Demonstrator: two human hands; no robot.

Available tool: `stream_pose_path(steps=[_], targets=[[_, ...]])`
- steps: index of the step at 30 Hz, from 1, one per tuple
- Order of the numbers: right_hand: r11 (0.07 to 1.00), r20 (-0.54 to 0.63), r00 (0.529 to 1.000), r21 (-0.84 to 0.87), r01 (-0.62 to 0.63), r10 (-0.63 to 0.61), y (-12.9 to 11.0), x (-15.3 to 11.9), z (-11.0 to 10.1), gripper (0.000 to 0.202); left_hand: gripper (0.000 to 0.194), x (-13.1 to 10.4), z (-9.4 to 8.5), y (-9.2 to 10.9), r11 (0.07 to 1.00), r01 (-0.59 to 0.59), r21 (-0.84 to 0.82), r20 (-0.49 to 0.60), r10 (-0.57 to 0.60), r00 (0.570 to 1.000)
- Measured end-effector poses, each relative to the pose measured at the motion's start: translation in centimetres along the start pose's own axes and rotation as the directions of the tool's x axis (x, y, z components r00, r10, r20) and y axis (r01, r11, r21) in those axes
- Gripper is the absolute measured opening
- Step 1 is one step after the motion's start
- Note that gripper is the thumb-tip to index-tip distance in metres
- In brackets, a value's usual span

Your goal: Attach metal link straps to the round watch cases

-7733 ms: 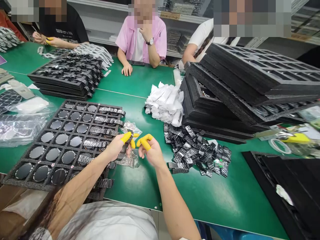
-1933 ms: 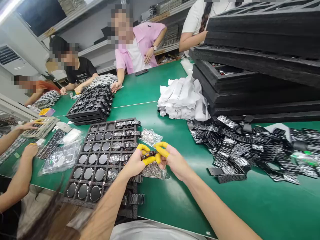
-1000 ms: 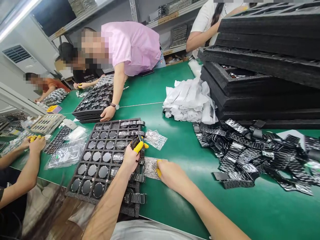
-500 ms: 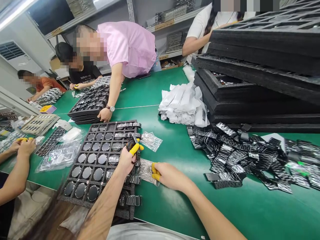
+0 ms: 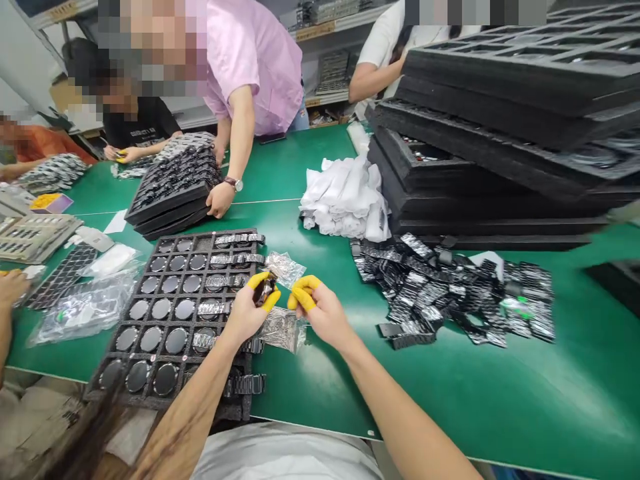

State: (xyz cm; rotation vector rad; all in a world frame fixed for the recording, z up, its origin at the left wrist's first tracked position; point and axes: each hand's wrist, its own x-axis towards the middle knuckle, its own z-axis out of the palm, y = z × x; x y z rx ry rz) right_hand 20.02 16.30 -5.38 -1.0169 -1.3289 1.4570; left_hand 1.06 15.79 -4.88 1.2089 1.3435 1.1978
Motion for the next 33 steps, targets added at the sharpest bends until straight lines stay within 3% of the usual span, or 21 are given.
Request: stream_pose_path(steps=[5, 10, 15, 19, 22, 25, 27, 29, 31, 33], targets=[[0.994, -0.108, 0.993, 0.093, 0.049, -0.038, 0.6, 0.1, 1.6, 0.044, 0.063, -0.5, 0.2, -0.8, 0.971, -0.124, 0.203, 0.105, 0.104, 0.989], [0.993, -0.107, 0.994, 0.121, 0.006, 0.007, 0.6, 0.8, 0.7, 0.041, 0.055, -0.3, -0.3, -1.2, 0.807, -0.353, 0.473, 0.196, 0.295, 0.935], [0.983, -0.108, 0.994, 0.183, -0.004, 0.024, 0.4, 0.8, 0.7, 0.043, 0.053, -0.2, -0.5, -1.2, 0.760, -0.381, 0.526, 0.214, 0.316, 0.924], [0.930, -0.038, 0.988, 0.343, -0.128, 0.151, 0.7, 0.6, 1.4, 0.051, 0.055, -0.4, -0.2, -0.8, 0.812, -0.355, 0.464, 0.227, 0.278, 0.933], [0.921, 0.007, 0.985, 0.353, -0.164, 0.173, 1.2, 0.8, 1.4, 0.058, 0.050, -0.5, 0.0, 0.1, 0.928, -0.256, 0.270, 0.239, 0.193, 0.952], [0.958, -0.100, 0.992, 0.281, -0.049, 0.080, 1.7, 1.2, 0.9, 0.057, 0.047, -0.8, 0.2, 1.3, 1.000, -0.009, 0.024, 0.250, 0.002, 0.968], [0.969, -0.181, 0.982, 0.230, 0.094, -0.052, 1.7, 1.4, 0.6, 0.054, 0.048, -1.1, 0.3, 2.0, 0.979, 0.173, -0.106, 0.287, -0.136, 0.948], [0.960, -0.153, 0.976, 0.207, 0.187, -0.157, 1.6, 1.5, 0.4, 0.052, 0.050, -1.3, 0.3, 2.3, 0.938, 0.298, -0.174, 0.349, -0.225, 0.910], [0.951, -0.085, 0.982, 0.247, 0.186, -0.170, 1.4, 1.4, 0.4, 0.045, 0.054, -1.3, 0.2, 2.4, 0.917, 0.341, -0.206, 0.380, -0.246, 0.892], [0.928, -0.099, 0.987, 0.338, 0.155, -0.129, 1.1, 1.3, 0.5, 0.044, 0.058, -1.1, 0.1, 2.2, 0.916, 0.321, -0.241, 0.352, -0.225, 0.908]])
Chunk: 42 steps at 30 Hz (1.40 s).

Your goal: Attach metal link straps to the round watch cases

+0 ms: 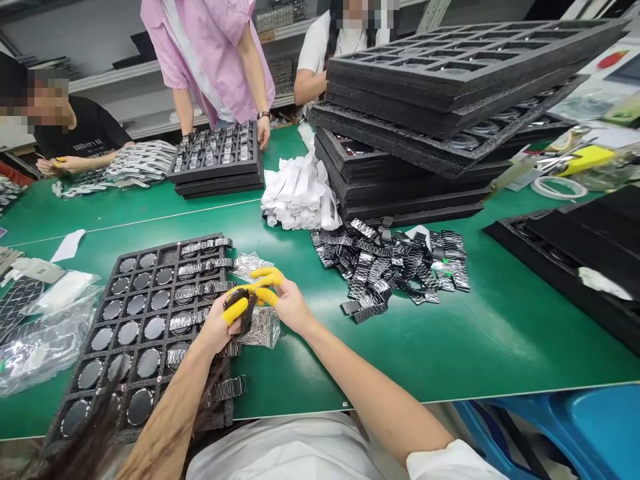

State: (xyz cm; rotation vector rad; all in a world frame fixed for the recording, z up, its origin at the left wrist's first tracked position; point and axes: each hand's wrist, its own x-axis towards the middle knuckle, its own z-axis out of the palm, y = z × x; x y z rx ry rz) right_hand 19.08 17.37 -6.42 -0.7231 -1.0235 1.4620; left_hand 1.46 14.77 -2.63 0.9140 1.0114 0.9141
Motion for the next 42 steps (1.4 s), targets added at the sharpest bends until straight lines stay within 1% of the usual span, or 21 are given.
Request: stream_pose_path(steps=[2, 3, 4, 5, 6, 7, 8, 10, 12, 15, 20, 25, 27, 29, 31, 33, 38, 42], targets=[[0.990, -0.038, 0.998, 0.134, -0.045, 0.051, -0.1, -0.2, 0.3, 0.049, 0.056, 0.4, -0.4, -0.1, 0.996, -0.084, 0.015, -0.070, 0.085, 0.994], [0.977, -0.023, 0.996, 0.199, -0.081, 0.087, -0.1, -0.3, 0.5, 0.051, 0.050, 0.6, -0.7, -0.1, 0.986, -0.151, 0.077, -0.107, 0.159, 0.982], [0.960, 0.021, 0.991, 0.249, -0.131, 0.129, -0.1, -0.5, 0.6, 0.052, 0.044, 0.8, -1.0, -0.2, 0.957, -0.230, 0.180, -0.127, 0.254, 0.959], [0.943, 0.083, 0.982, 0.275, -0.189, 0.172, 0.1, -0.7, 0.8, 0.052, 0.038, 1.0, -1.4, -0.3, 0.899, -0.309, 0.311, -0.117, 0.359, 0.926], [0.930, 0.147, 0.966, 0.272, -0.246, 0.212, 0.3, -0.9, 1.0, 0.051, 0.036, 1.2, -1.7, -0.5, 0.812, -0.377, 0.446, -0.071, 0.452, 0.889], [0.923, 0.200, 0.949, 0.251, -0.292, 0.245, 0.5, -1.1, 1.2, 0.050, 0.038, 1.3, -2.0, -0.7, 0.714, -0.425, 0.557, -0.004, 0.514, 0.858], [0.920, 0.236, 0.933, 0.221, -0.325, 0.272, 0.7, -1.3, 1.4, 0.050, 0.044, 1.4, -2.3, -0.9, 0.629, -0.456, 0.630, 0.065, 0.543, 0.837], [0.919, 0.258, 0.917, 0.173, -0.353, 0.304, 1.0, -1.5, 1.7, 0.048, 0.058, 1.4, -2.7, -1.3, 0.513, -0.481, 0.711, 0.163, 0.545, 0.822], [0.926, 0.251, 0.918, 0.144, -0.350, 0.308, 1.1, -1.5, 1.9, 0.046, 0.068, 1.4, -3.0, -1.6, 0.447, -0.487, 0.750, 0.216, 0.531, 0.820], [0.935, 0.231, 0.925, 0.113, -0.335, 0.303, 0.9, -1.4, 2.0, 0.046, 0.076, 1.3, -3.0, -1.5, 0.387, -0.499, 0.775, 0.266, 0.516, 0.814], [0.937, 0.217, 0.928, 0.110, -0.332, 0.303, 0.7, -1.3, 2.1, 0.047, 0.079, 1.3, -2.9, -1.2, 0.368, -0.504, 0.781, 0.285, 0.508, 0.813], [0.921, 0.191, 0.929, 0.173, -0.349, 0.317, 1.0, -1.5, 2.3, 0.044, 0.075, 1.3, -2.7, -1.5, 0.368, -0.479, 0.797, 0.258, 0.510, 0.821], [0.909, 0.156, 0.932, 0.215, -0.357, 0.328, 1.1, -1.5, 2.5, 0.045, 0.073, 1.1, -2.7, -1.5, 0.361, -0.474, 0.803, 0.250, 0.518, 0.818], [0.905, 0.100, 0.938, 0.245, -0.347, 0.332, 1.2, -1.6, 2.7, 0.048, 0.068, 0.9, -2.6, -1.4, 0.355, -0.495, 0.793, 0.272, 0.520, 0.810], [0.910, 0.053, 0.944, 0.254, -0.329, 0.326, 1.3, -1.7, 2.7, 0.049, 0.058, 0.7, -2.5, -1.1, 0.367, -0.535, 0.761, 0.317, 0.509, 0.800], [0.915, 0.037, 0.948, 0.251, -0.316, 0.317, 1.3, -1.7, 2.8, 0.049, 0.048, 0.5, -2.4, -0.9, 0.391, -0.558, 0.732, 0.339, 0.502, 0.796], [0.919, 0.070, 0.948, 0.233, -0.319, 0.311, 1.2, -1.8, 2.9, 0.049, 0.031, 0.6, -2.0, -0.7, 0.438, -0.570, 0.695, 0.320, 0.522, 0.791], [0.926, 0.087, 0.952, 0.224, -0.304, 0.292, 1.1, -1.9, 3.0, 0.049, 0.029, 0.7, -2.0, -0.9, 0.485, -0.588, 0.647, 0.324, 0.523, 0.788]])
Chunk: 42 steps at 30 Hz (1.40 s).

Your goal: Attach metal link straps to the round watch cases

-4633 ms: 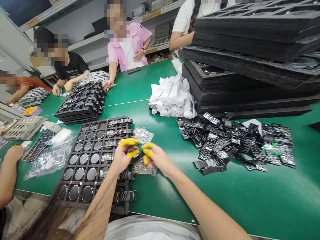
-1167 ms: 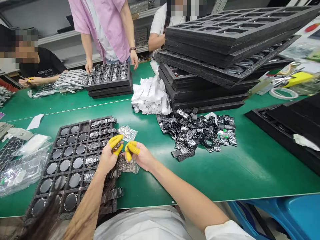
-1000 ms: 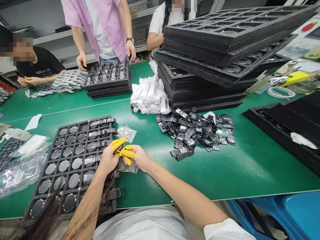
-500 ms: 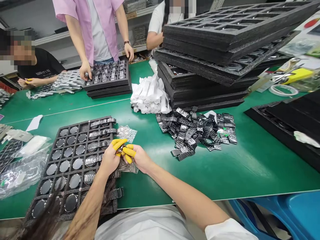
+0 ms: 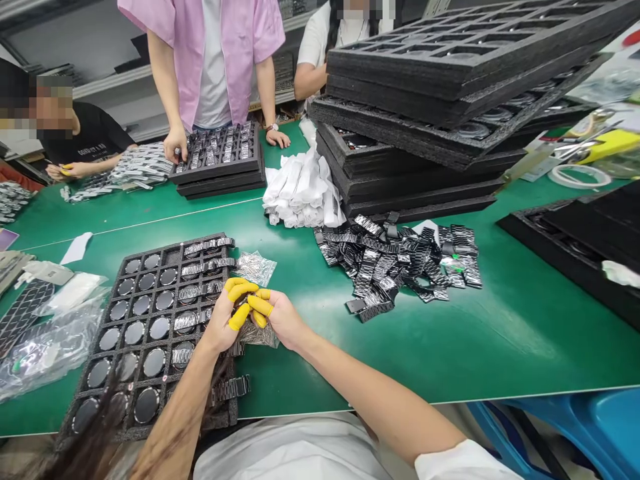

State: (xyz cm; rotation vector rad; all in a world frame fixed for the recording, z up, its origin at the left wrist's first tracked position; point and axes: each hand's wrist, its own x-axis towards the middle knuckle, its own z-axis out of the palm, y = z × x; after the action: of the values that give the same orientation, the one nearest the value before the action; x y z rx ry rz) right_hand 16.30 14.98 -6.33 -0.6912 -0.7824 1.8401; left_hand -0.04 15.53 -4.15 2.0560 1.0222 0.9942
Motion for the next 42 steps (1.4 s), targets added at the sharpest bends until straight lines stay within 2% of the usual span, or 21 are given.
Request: stream_pose_path(steps=[6, 8, 10, 12, 14, 16, 17, 19, 21, 23, 25, 27, 28, 29, 30, 32, 34, 36, 39, 41, 42], targets=[[1.000, 0.010, 1.000, 0.030, 0.005, -0.005, -0.1, 0.0, 0.0, 0.046, 0.036, -0.3, 0.0, -0.3, 0.998, 0.028, -0.050, -0.024, -0.029, 0.999], [0.999, 0.019, 1.000, 0.043, -0.009, 0.008, -0.1, 0.0, -0.2, 0.047, 0.038, -0.2, 0.0, -0.4, 0.980, 0.087, -0.177, -0.029, -0.094, 0.995], [0.998, 0.040, 0.999, 0.051, -0.030, 0.028, 0.0, 0.2, -0.6, 0.048, 0.044, 0.0, -0.1, -0.5, 0.883, 0.191, -0.428, -0.016, -0.218, 0.976], [0.998, 0.052, 0.998, 0.058, -0.039, 0.036, 0.0, 0.5, -0.9, 0.049, 0.048, 0.2, -0.2, -0.5, 0.737, 0.277, -0.616, 0.034, -0.327, 0.944], [0.999, 0.047, 0.999, 0.027, 0.018, -0.019, 0.0, 0.8, -1.0, 0.048, 0.048, 0.3, -0.3, -0.6, 0.638, 0.322, -0.700, 0.061, -0.395, 0.916], [0.987, 0.063, 0.990, -0.090, 0.133, -0.128, -0.1, 1.0, -1.0, 0.052, 0.057, 0.3, -0.4, -0.8, 0.613, 0.309, -0.727, 0.020, -0.432, 0.902], [0.966, 0.092, 0.980, -0.177, 0.190, -0.176, -0.1, 1.0, -0.9, 0.059, 0.065, 0.4, -0.5, -1.1, 0.629, 0.289, -0.722, -0.029, -0.444, 0.895], [0.888, 0.151, 0.963, -0.376, 0.264, -0.222, -0.2, 1.0, -0.9, 0.066, 0.068, 0.4, -0.6, -1.8, 0.746, 0.242, -0.620, -0.152, -0.417, 0.896], [0.794, 0.146, 0.966, -0.551, 0.258, -0.213, -0.4, 1.1, -1.0, 0.048, 0.050, 0.6, -0.9, -2.5, 0.879, 0.199, -0.434, -0.232, -0.323, 0.918], [0.764, 0.121, 0.984, -0.621, 0.178, -0.131, -1.0, 1.2, -1.6, 0.024, 0.032, 0.8, -1.2, -3.0, 0.943, 0.130, -0.307, -0.252, -0.213, 0.944], [0.835, 0.183, 0.981, -0.549, 0.043, 0.070, -2.0, 1.4, -2.3, 0.023, 0.026, 0.9, -1.5, -3.2, 0.950, 0.074, -0.304, -0.245, -0.153, 0.958], [0.914, 0.309, 0.916, -0.386, -0.123, 0.254, -3.0, 1.6, -3.0, 0.040, 0.027, 1.0, -1.7, -3.0, 0.924, 0.073, -0.375, -0.218, -0.165, 0.962], [0.935, 0.349, 0.891, -0.302, -0.185, 0.289, -3.5, 1.7, -3.2, 0.047, 0.027, 1.0, -1.8, -2.8, 0.905, 0.088, -0.417, -0.197, -0.184, 0.963], [0.950, 0.360, 0.888, -0.228, -0.214, 0.286, -3.9, 1.8, -3.4, 0.052, 0.027, 1.0, -1.9, -2.5, 0.879, 0.107, -0.464, -0.171, -0.207, 0.963], [0.964, 0.343, 0.905, -0.168, -0.206, 0.253, -4.1, 1.8, -3.5, 0.055, 0.029, 1.0, -2.0, -2.2, 0.845, 0.134, -0.518, -0.134, -0.235, 0.963], [0.986, 0.263, 0.955, -0.125, -0.108, 0.138, -4.3, 1.9, -3.5, 0.057, 0.045, 1.3, -2.2, -1.4, 0.739, 0.197, -0.645, -0.042, -0.291, 0.956], [0.980, 0.210, 0.978, -0.198, 0.026, 0.017, -4.2, 2.0, -3.3, 0.059, 0.066, 1.7, -2.2, -0.6, 0.604, 0.275, -0.748, 0.047, -0.364, 0.930], [0.941, 0.218, 0.974, -0.314, 0.127, -0.058, -3.8, 2.1, -3.0, 0.059, 0.075, 2.0, -1.9, 0.1, 0.536, 0.359, -0.764, 0.081, -0.473, 0.877], [0.853, 0.243, 0.967, -0.486, 0.193, -0.080, -3.5, 1.9, -2.8, 0.057, 0.066, 2.2, -1.3, 0.8, 0.567, 0.453, -0.688, 0.023, -0.607, 0.795], [0.742, 0.170, 0.978, -0.639, 0.203, -0.122, -4.2, 1.7, -3.6, 0.052, 0.063, 2.3, -1.8, 0.8, 0.614, 0.467, -0.636, -0.049, -0.636, 0.770], [0.652, 0.109, 0.979, -0.732, 0.197, -0.172, -4.8, 1.6, -4.4, 0.048, 0.062, 2.5, -2.5, 0.6, 0.640, 0.459, -0.615, -0.101, -0.642, 0.760]])
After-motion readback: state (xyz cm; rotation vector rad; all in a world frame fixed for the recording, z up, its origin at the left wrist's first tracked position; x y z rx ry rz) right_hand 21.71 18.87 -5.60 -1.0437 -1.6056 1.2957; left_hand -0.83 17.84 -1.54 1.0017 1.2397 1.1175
